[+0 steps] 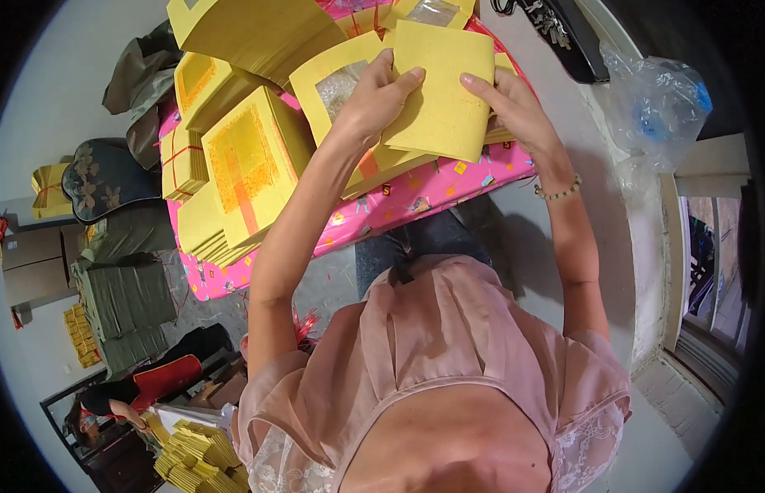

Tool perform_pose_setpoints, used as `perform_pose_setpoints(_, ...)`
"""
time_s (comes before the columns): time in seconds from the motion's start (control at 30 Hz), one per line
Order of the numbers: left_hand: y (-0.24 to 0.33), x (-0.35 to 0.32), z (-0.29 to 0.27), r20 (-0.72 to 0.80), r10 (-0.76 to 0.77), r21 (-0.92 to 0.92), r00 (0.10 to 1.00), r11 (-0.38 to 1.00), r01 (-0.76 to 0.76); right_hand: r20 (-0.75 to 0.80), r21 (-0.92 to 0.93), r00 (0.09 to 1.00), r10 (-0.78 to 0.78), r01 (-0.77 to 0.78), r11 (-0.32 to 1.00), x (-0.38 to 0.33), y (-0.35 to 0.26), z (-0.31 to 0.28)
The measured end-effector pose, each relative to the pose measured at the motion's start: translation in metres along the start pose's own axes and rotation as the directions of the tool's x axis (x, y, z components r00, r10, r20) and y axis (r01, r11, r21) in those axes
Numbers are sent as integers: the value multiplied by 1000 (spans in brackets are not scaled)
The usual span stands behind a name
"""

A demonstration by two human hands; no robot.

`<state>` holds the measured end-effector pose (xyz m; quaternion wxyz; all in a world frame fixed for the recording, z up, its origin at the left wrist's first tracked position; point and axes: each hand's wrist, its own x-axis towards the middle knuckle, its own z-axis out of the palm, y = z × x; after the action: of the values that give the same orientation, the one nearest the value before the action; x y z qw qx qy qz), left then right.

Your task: The person is folding, stacking, and bundling yellow ritual paper products at a workbench.

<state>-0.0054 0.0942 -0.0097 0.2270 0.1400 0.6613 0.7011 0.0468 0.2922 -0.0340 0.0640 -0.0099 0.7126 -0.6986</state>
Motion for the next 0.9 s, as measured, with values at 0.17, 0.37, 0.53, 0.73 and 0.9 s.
perform_pose_setpoints(0.17,-10,1,3,-20,38,1,999,999,-38,-5,47,998,-70,70,996,3,12,-3)
perform_pose_setpoints(0.37,-12,-11,6,-93,98,0,991,995,-99,137,16,987,87,-90,996,-19,5,4)
perform_pose_setpoints(0.53,-17,-14,7,-105,154,17,983,988,-153,127,37,991,39,-44,998,-29,2,8)
perform_pose_setpoints(0.73,-19,-20,9,-112,202,-27,973,978,-206,191,55,978,88,-101,993,-38,21,8)
perform_pose_setpoints(0.9,-14,-30,19,-27,110,4,994,994,-110,-122,211,991,-48,73,975,-20,8,0)
